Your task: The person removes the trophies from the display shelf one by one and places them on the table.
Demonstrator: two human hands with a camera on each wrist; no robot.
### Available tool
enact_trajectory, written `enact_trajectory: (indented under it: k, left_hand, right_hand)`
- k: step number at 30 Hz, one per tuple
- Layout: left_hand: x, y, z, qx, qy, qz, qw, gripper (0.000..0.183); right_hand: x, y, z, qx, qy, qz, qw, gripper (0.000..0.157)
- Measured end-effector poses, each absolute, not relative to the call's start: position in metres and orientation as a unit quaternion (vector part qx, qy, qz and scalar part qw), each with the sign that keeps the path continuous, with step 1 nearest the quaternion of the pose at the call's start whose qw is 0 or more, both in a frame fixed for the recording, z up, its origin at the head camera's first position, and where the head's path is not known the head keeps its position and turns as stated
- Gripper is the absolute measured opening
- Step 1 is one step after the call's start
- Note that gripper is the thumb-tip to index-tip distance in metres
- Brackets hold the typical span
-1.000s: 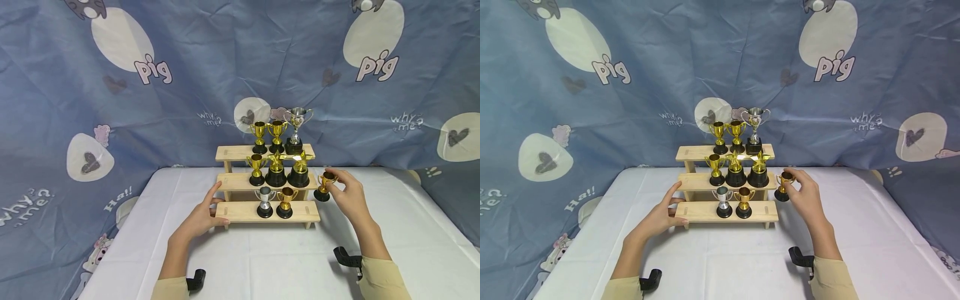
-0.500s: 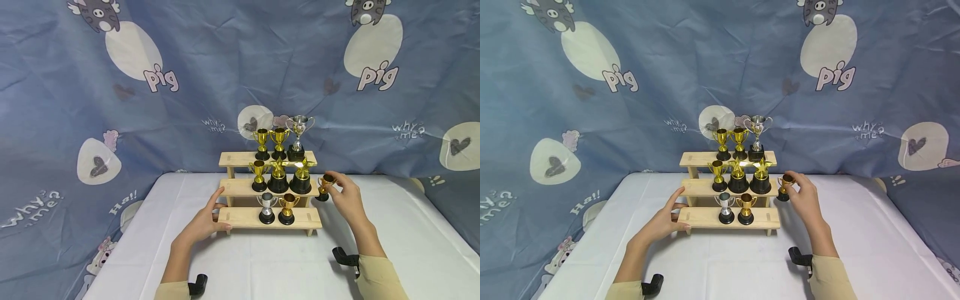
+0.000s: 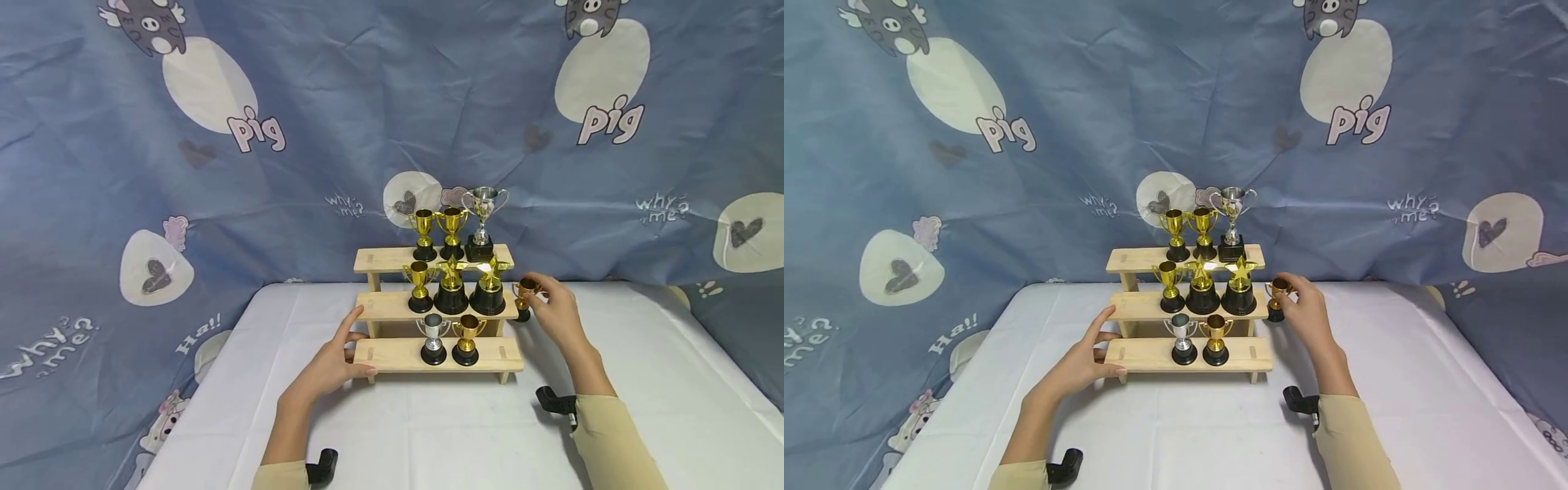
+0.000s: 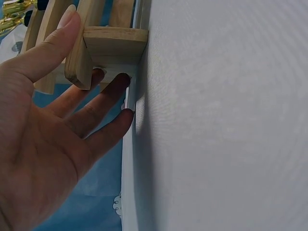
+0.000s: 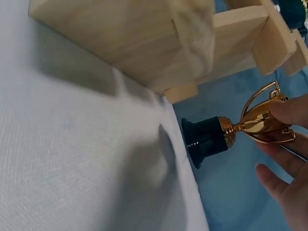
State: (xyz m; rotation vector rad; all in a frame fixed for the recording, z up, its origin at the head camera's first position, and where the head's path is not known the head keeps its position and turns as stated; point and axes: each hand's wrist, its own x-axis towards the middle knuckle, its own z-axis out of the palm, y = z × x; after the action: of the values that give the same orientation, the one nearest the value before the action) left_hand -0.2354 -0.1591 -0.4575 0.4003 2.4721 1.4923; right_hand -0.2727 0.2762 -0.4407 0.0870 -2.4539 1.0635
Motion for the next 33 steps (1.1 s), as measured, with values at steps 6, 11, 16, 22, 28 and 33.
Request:
enact_trajectory:
  k: [6, 11, 16, 22, 28, 33]
  left_hand:
    - [-0.235, -0.163, -0.455, 0.141, 0.841, 0.511, 0.110, 0.115]
    - [-0.234, -0.163, -0.455, 0.141, 0.843, 0.509, 0.105, 0.115]
    - [-0.233, -0.162, -0.456, 0.145, 0.836, 0.519, 0.108, 0.114]
    - [-0.234, -0.162, -0.454, 0.144, 0.837, 0.517, 0.107, 0.113]
    - [-0.236, -0.160, -0.455, 0.138, 0.843, 0.509, 0.104, 0.114]
    - [-0.236, -0.160, -0.457, 0.141, 0.840, 0.514, 0.106, 0.116]
  right_hand:
    - [-0.282, 0.275, -0.445, 0.041, -0.891, 0.391, 0.228, 0.038]
    - [-0.287, 0.273, -0.448, 0.048, -0.881, 0.413, 0.225, 0.038]
    - [-0.289, 0.273, -0.453, 0.052, -0.881, 0.410, 0.231, 0.039]
    - [-0.290, 0.274, -0.458, 0.050, -0.891, 0.390, 0.228, 0.039]
    - [-0.291, 0.277, -0.459, 0.045, -0.897, 0.380, 0.224, 0.038]
    - [-0.290, 0.276, -0.461, 0.043, -0.899, 0.379, 0.215, 0.039]
